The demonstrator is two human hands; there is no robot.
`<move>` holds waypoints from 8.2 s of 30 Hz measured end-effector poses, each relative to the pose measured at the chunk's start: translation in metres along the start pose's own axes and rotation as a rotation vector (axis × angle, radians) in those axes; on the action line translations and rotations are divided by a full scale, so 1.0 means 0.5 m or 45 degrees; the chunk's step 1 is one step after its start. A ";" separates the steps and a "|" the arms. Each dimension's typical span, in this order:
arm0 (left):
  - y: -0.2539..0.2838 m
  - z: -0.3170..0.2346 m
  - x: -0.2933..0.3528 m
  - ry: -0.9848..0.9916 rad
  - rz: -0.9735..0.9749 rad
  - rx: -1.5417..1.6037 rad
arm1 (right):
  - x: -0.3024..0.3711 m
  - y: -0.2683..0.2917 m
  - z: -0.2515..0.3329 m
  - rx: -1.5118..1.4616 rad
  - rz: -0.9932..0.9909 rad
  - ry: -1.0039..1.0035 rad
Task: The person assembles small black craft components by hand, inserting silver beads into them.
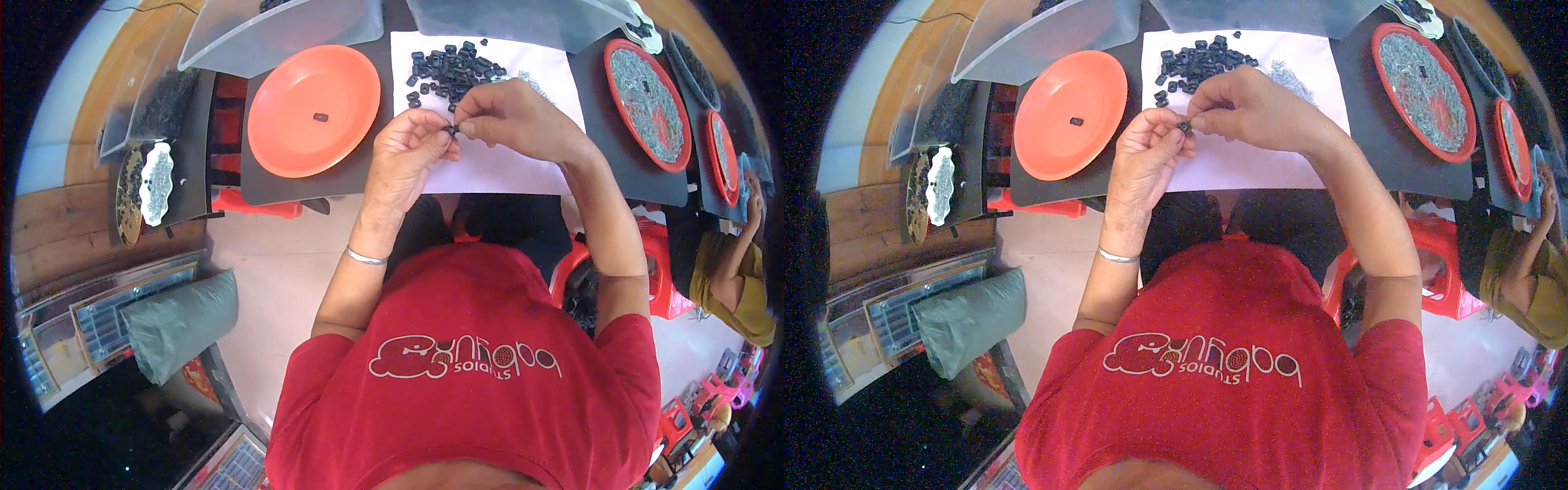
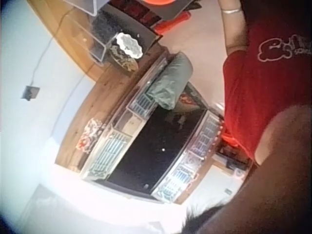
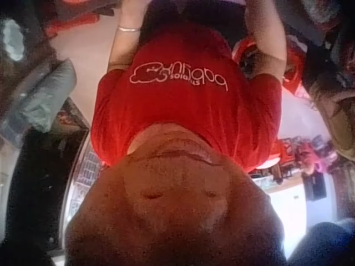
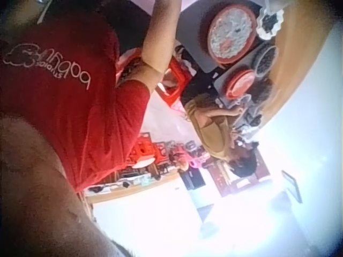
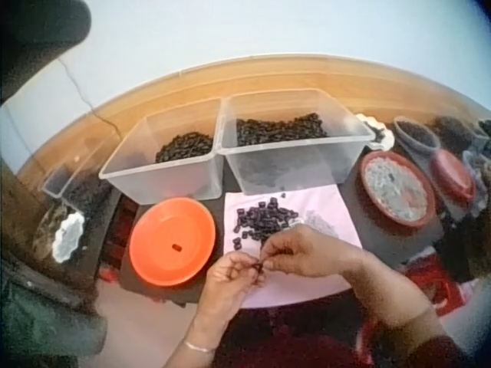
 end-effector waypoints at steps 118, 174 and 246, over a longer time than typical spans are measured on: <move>0.002 -0.019 0.008 -0.174 -0.164 -0.140 | 0.025 -0.025 -0.021 -0.127 -0.189 -0.193; 0.021 -0.002 -0.003 0.046 -0.075 0.173 | 0.035 -0.009 -0.021 -0.404 -0.330 0.051; 0.023 -0.009 0.007 -0.030 -0.015 0.285 | 0.020 -0.016 0.069 -0.059 -0.512 0.426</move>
Point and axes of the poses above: each hand's wrist, its own x-axis away from the middle knuckle, its own y-axis out of the back of the hand, z = x × y, the point moved 9 cm from there along -x, towards the middle knuckle
